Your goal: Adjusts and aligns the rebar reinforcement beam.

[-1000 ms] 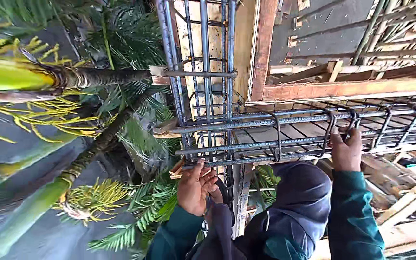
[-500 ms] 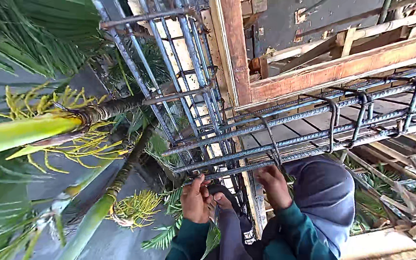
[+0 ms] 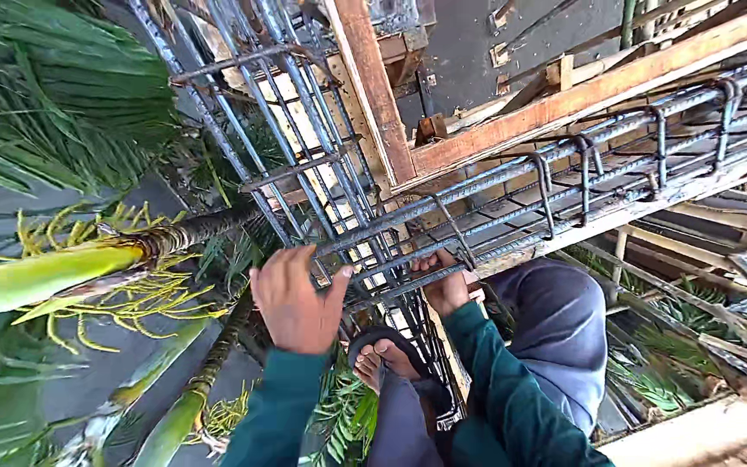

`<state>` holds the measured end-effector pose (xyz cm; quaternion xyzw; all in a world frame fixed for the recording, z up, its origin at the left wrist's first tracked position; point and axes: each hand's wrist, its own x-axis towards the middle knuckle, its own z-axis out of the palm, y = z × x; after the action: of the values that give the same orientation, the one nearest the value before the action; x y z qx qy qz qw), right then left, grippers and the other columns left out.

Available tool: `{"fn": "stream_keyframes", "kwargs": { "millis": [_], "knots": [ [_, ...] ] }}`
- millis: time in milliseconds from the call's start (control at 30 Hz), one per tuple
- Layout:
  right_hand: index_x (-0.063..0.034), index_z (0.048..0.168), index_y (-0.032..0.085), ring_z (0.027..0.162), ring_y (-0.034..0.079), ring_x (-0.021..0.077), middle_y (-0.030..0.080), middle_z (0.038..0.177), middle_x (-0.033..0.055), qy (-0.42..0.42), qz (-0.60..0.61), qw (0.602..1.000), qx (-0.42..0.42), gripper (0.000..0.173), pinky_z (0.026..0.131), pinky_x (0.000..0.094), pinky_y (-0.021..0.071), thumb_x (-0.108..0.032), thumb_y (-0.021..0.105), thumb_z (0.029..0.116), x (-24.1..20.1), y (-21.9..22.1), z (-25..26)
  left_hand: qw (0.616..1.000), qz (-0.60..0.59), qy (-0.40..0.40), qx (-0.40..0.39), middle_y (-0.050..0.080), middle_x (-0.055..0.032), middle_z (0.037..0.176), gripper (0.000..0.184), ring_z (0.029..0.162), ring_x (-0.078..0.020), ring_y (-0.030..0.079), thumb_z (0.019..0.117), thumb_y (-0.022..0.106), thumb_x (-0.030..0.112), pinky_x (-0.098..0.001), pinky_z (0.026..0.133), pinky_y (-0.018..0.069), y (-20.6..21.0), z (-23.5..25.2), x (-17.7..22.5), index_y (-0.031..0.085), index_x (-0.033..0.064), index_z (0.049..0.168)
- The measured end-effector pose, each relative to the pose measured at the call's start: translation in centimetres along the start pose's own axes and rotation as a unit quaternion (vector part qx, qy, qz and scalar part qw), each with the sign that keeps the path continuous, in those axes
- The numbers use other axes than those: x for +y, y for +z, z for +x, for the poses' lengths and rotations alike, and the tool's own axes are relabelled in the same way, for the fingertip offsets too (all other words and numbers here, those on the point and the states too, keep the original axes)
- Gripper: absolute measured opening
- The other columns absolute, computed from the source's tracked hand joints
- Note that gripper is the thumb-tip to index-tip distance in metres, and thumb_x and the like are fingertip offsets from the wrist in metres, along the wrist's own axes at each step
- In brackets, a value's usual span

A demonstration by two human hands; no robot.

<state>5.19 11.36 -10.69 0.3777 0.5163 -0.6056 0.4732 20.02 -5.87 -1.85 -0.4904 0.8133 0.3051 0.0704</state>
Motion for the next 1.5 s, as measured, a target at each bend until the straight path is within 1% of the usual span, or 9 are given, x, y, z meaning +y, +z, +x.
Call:
{"fn": "stream_keyframes", "kwargs": {
  "millis": [133, 233, 333, 500, 933, 1133, 1267, 1367, 1500],
  "knots": [
    [0.0034, 0.131, 0.056, 0.09, 0.072, 0.0232, 0.071, 0.105, 0.0178, -0.028, -0.187, 0.981, 0.049, 0.032, 0.082, 0.0388, 0.0605, -0.019, 0.047, 0.1097, -1.8, -0.7, -2.7, 0.983, 0.117, 0.055, -0.133, 0.067, -0.0314, 0.117, 0.062, 0.113, -0.0495, 0.065, 0.1026, 0.058, 0.051, -0.0695, 0.107, 0.0391, -0.2, 4.7, 0.7, 0.06, -0.0069, 0.124],
    [0.0047, 0.142, 0.043, 0.098, 0.069, 0.0284, 0.064, 0.119, 0.023, -0.108, -0.339, 0.925, 0.13, 0.052, 0.085, 0.0452, 0.0596, -0.009, 0.065, 0.0963, -3.2, -2.6, -3.4, 0.976, 0.135, 0.037, -0.166, 0.067, -0.033, 0.103, 0.06, 0.099, -0.053, 0.067, 0.103, 0.059, 0.049, -0.0717, 0.091, 0.048, -0.3, 6.0, 1.5, 0.059, -0.0091, 0.117],
    [0.008, 0.134, 0.053, 0.112, 0.066, 0.038, 0.064, 0.124, 0.0268, -0.145, -0.547, 0.816, 0.12, 0.053, 0.099, 0.0562, 0.0538, -0.02, 0.073, 0.0938, -4.3, -2.9, -2.8, 0.976, 0.123, -0.002, -0.178, 0.066, -0.0344, 0.1, 0.062, 0.096, -0.0561, 0.066, 0.1023, 0.058, 0.052, -0.0747, 0.084, 0.0488, -0.3, 6.0, 1.5, 0.058, -0.0072, 0.119],
    [0.0033, 0.11, 0.068, 0.101, 0.07, 0.0414, 0.071, 0.105, 0.0239, -0.136, -0.708, 0.69, 0.064, 0.038, 0.089, 0.061, 0.0547, -0.033, 0.063, 0.1019, -6.0, -3.0, -2.7, 0.979, 0.111, -0.027, -0.171, 0.066, -0.0347, 0.095, 0.063, 0.092, -0.0562, 0.066, 0.1019, 0.059, 0.053, -0.0743, 0.08, 0.049, -0.5, 6.0, 1.7, 0.059, -0.0077, 0.119],
    [0.0006, 0.093, 0.072, 0.083, 0.072, 0.0432, 0.073, 0.087, 0.0212, -0.24, -0.695, 0.675, 0.066, 0.023, 0.071, 0.0644, 0.0542, -0.021, 0.067, 0.0965, -5.8, -3.9, -2.8, 0.973, 0.205, 0.016, -0.1, 0.071, -0.0328, 0.098, 0.07, 0.092, -0.0564, 0.068, 0.1003, 0.053, 0.063, -0.0759, 0.078, 0.0473, -1.2, 4.7, 2.1, 0.07, -0.0039, 0.114],
    [-0.0034, 0.111, 0.071, 0.097, 0.07, 0.0408, 0.071, 0.106, 0.0197, -0.119, -0.713, 0.691, 0.009, 0.038, 0.082, 0.0667, 0.0549, -0.039, 0.07, 0.0982, -9.5, -4.5, -5.9, 0.974, 0.203, 0.011, -0.097, 0.071, -0.0309, 0.101, 0.069, 0.094, -0.0544, 0.068, 0.0994, 0.055, 0.063, -0.0749, 0.079, 0.0475, -0.9, 4.7, 2.0, 0.07, -0.0023, 0.114],
    [-0.0062, 0.096, 0.073, 0.076, 0.069, 0.0234, 0.07, 0.085, 0.0079, -0.343, -0.63, 0.697, -0.009, 0.028, 0.069, 0.0503, 0.0581, -0.032, 0.064, 0.1011, -13.0, -3.0, -10.1, 0.979, 0.167, 0.089, -0.074, 0.072, -0.0287, 0.098, 0.062, 0.097, -0.0485, 0.069, 0.1001, 0.06, 0.054, -0.0687, 0.097, 0.0443, -0.4, 5.3, 0.6, 0.07, -0.007, 0.106],
    [-0.0094, 0.112, 0.075, 0.109, 0.066, 0.0286, 0.071, 0.112, 0.0099, -0.521, -0.608, 0.598, -0.033, 0.03, 0.092, 0.05, 0.053, -0.033, 0.061, 0.1006, -15.1, 2.0, -8.7, 0.98, 0.11, 0.121, -0.117, 0.07, -0.0269, 0.105, 0.045, 0.098, -0.0437, 0.069, 0.1017, 0.065, 0.038, -0.0656, 0.089, 0.0517, -1.4, 5.8, -0.5, 0.07, -0.0065, 0.108],
    [-0.0144, 0.135, 0.064, 0.137, 0.053, 0.0346, 0.065, 0.136, 0.0106, -0.495, -0.733, 0.446, -0.142, 0.051, 0.119, 0.0686, 0.0256, -0.051, 0.058, 0.1004, -16.2, 8.9, -4.0, 0.971, 0.085, 0.146, -0.17, 0.068, -0.0229, 0.11, 0.032, 0.098, -0.0361, 0.069, 0.1018, 0.066, 0.025, -0.0588, 0.089, 0.0545, -2.8, 6.4, -1.7, 0.071, -0.0041, 0.112]
  ]
}}
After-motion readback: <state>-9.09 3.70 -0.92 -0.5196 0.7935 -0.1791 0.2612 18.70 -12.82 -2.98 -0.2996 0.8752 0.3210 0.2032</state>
